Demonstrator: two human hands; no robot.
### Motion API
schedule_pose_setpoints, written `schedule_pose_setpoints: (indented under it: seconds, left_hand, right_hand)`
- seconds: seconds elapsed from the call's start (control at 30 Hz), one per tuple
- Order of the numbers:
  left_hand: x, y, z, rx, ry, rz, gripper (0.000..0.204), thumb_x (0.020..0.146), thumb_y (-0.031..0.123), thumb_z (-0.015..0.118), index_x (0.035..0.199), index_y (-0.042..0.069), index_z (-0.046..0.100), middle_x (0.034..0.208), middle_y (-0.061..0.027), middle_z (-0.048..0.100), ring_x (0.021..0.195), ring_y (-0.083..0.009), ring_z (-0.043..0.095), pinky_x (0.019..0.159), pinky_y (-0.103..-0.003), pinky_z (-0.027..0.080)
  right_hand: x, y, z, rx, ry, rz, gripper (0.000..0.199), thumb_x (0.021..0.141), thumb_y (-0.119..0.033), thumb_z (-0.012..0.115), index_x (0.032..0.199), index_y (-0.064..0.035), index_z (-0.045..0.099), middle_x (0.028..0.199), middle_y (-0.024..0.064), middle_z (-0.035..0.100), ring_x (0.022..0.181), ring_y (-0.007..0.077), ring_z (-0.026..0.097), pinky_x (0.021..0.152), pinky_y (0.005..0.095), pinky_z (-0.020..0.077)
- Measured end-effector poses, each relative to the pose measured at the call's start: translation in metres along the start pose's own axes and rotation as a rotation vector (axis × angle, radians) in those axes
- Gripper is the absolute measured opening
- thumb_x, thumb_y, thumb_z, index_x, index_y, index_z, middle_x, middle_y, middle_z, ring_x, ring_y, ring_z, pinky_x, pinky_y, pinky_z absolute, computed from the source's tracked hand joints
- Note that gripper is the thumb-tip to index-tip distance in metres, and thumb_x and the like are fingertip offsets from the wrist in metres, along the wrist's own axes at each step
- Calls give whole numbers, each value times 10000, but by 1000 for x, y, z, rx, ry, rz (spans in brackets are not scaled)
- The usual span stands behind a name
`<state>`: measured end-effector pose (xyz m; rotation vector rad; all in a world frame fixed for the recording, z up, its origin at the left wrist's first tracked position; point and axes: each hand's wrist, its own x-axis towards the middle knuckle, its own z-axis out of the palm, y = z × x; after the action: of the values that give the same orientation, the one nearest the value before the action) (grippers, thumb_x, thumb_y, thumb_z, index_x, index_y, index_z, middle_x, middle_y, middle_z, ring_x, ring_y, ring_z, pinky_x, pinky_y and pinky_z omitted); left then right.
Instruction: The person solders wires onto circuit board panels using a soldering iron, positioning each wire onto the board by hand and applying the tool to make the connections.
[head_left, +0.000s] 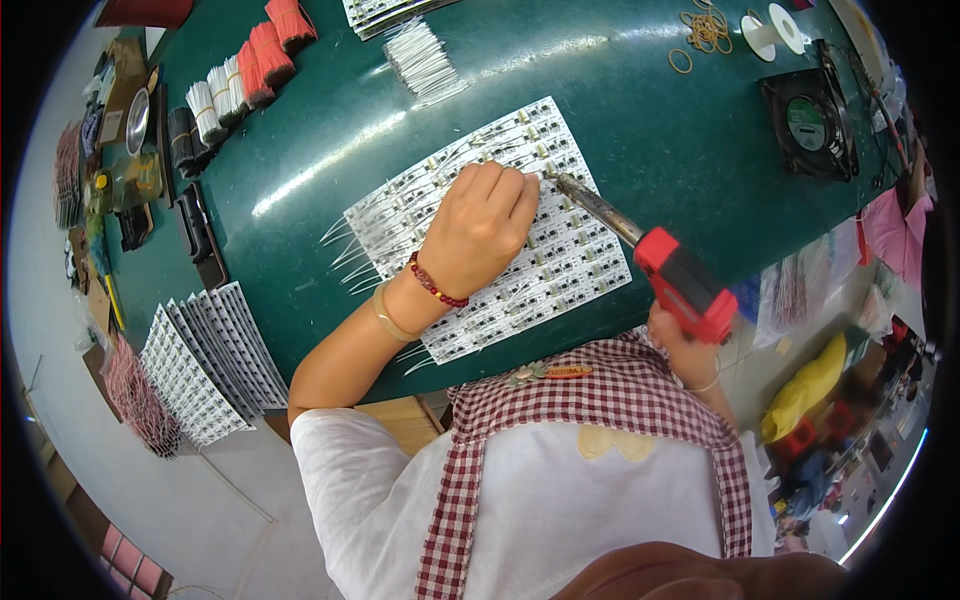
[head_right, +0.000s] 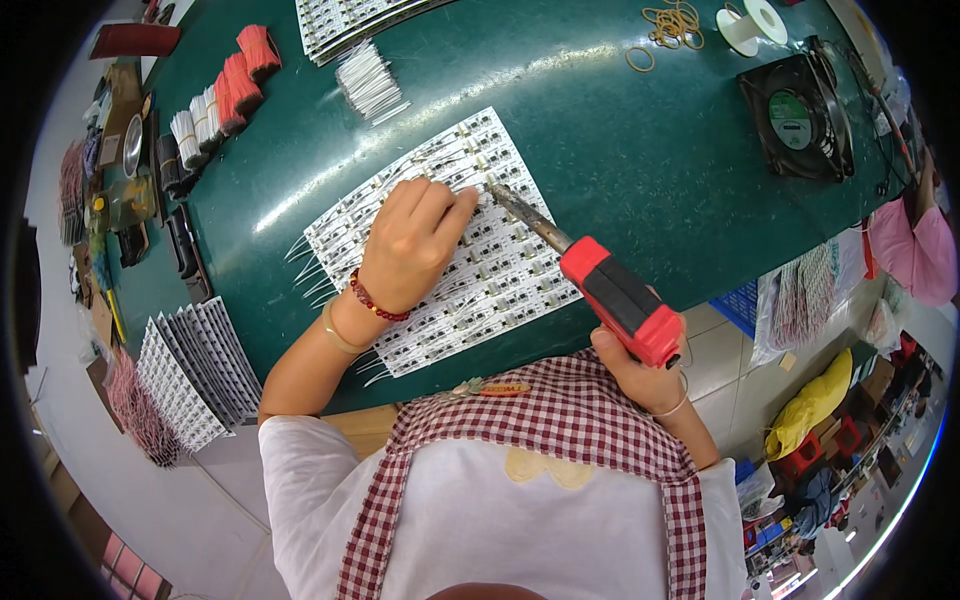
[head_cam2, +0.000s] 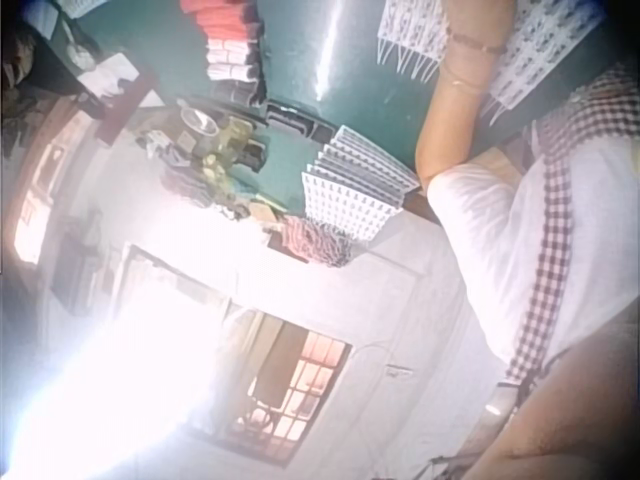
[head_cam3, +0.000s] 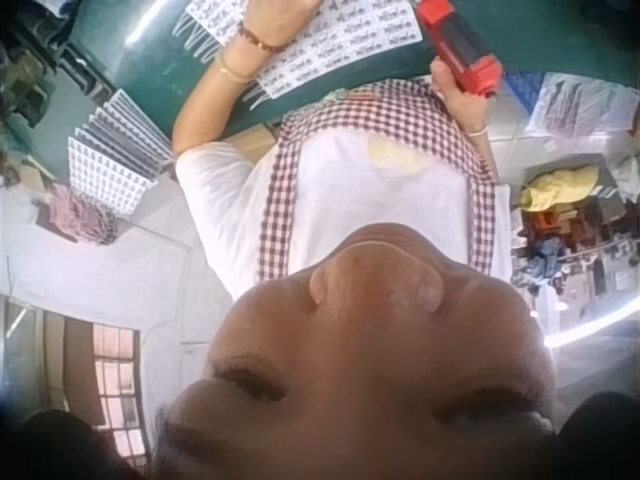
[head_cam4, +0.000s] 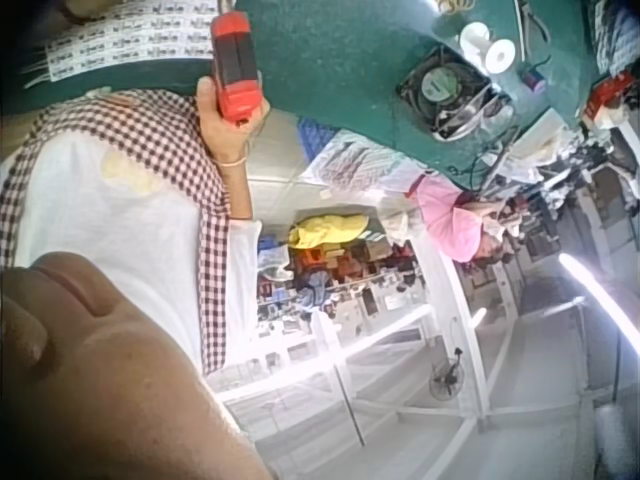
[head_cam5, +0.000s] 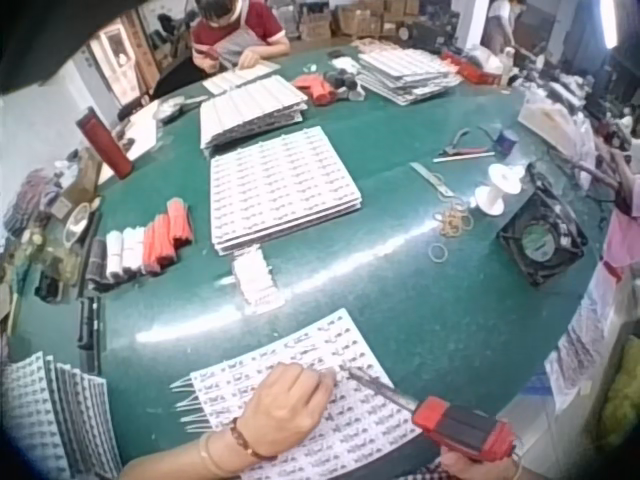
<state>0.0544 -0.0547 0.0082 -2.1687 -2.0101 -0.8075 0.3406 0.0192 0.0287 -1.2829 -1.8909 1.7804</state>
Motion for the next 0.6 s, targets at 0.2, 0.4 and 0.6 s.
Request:
schedule_pose_setpoints:
  seconds: [0.2, 0.4, 0.6]
  left_hand:
    - [0, 1, -1, -4, -22, -4, 239, 699, 3, 623, 935, -29, 640, 741, -79, 466, 679, -222, 486, 602, -330, 416]
    - [0, 0, -2, -1, -24, 13, 234, 699, 5, 628, 930, -30, 639, 730, -76, 464, 663, -215, 483, 597, -329, 414]
    - [-3, -1, 0, -22, -3, 27, 252, 687, 8, 632, 936, -25, 643, 748, -77, 496, 671, -214, 502, 602, -324, 426]
  right_hand:
    - [-4, -1, -2, -26, -10, -68, 116, 819, -78, 682, 908, -16, 638, 805, 39, 613, 689, 124, 578, 612, 262, 464]
    - [-5, -13, -10, 170, -81, -52, 90, 866, -91, 639, 915, -18, 622, 792, 21, 583, 712, 114, 556, 640, 266, 461]
    - [-8, -7, -3, 2, -34, 7, 120, 842, -107, 671, 911, -18, 629, 800, 32, 602, 727, 109, 563, 638, 263, 456]
